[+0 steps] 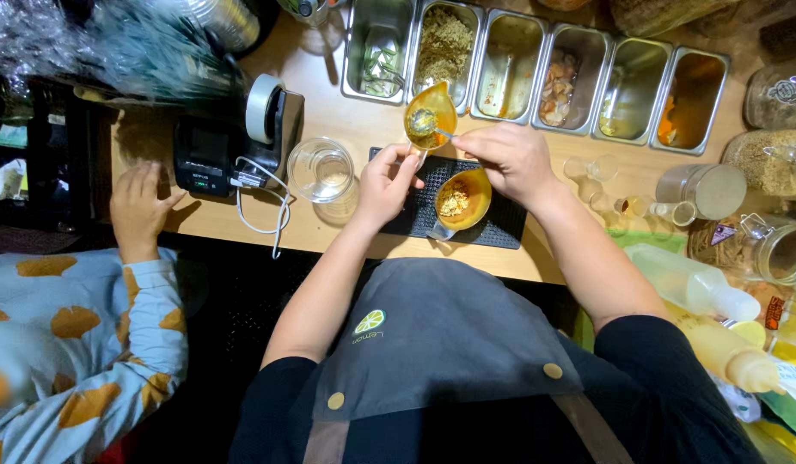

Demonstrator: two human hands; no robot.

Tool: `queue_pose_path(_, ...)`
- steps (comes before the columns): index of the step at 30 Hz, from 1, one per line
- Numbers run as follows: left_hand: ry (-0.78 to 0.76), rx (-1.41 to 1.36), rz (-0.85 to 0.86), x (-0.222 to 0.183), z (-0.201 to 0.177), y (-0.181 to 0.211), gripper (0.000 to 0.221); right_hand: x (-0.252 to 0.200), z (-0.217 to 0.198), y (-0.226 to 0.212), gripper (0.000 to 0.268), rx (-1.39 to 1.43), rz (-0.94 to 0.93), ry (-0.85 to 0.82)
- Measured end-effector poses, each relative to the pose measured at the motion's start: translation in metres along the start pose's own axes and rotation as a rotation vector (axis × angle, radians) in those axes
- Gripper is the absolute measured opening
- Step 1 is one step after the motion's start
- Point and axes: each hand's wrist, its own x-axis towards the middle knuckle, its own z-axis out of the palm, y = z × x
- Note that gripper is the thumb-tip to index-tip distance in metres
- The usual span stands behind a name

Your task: The person adds corn and other toppings into two yellow containers using a spoon and fork, pours a clear liquid from a measuring cup over them, and washes a metal container in a sink.

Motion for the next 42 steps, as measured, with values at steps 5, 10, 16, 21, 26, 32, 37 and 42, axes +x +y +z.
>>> queue_pose_path(5,-0.029,0.054,0.132,-0.048,-0.021,-0.013,0.011,0.003,0.01,0.033,0.022,0.268,0.33,0.155)
queue_pose_path(10,-0.033,0.279,0.131,-0.098,-0.044,-0.014,0.01,0.034,0.038,0.072,0.023,-0.284,0.308,-0.274)
queue_pose_path(16,0.007,0.581,0.149,-0.11,-0.073,0.009,0.038,0.071,0.045,0.056,0.06,-0.56,0.1,-0.397)
queue_pose_path(21,0.121,0.846,0.328,-0.106,-0.093,-0.01,0.026,0.131,0.079,0.05,0.056,-0.462,0.053,-0.423)
queue_pose_path(26,0.248,0.985,0.476,-0.101,-0.088,-0.027,0.014,0.183,0.128,0.065,0.046,-0.58,0.29,-0.835)
queue_pose_path(32,0.252,0.97,0.491,-0.098,-0.093,-0.029,0.013,0.203,0.136,0.085,0.034,-0.537,0.344,-0.838)
queue_pose_path(37,0.266,0.983,0.508,-0.095,-0.094,-0.027,0.014,0.21,0.126,0.087,0.025,-0.427,0.379,-0.824)
queue_pose_path(42,0.262,0.986,0.507,-0.093,-0.093,-0.025,0.013,0.204,0.144,0.091,0.024,-0.42,0.373,-0.852)
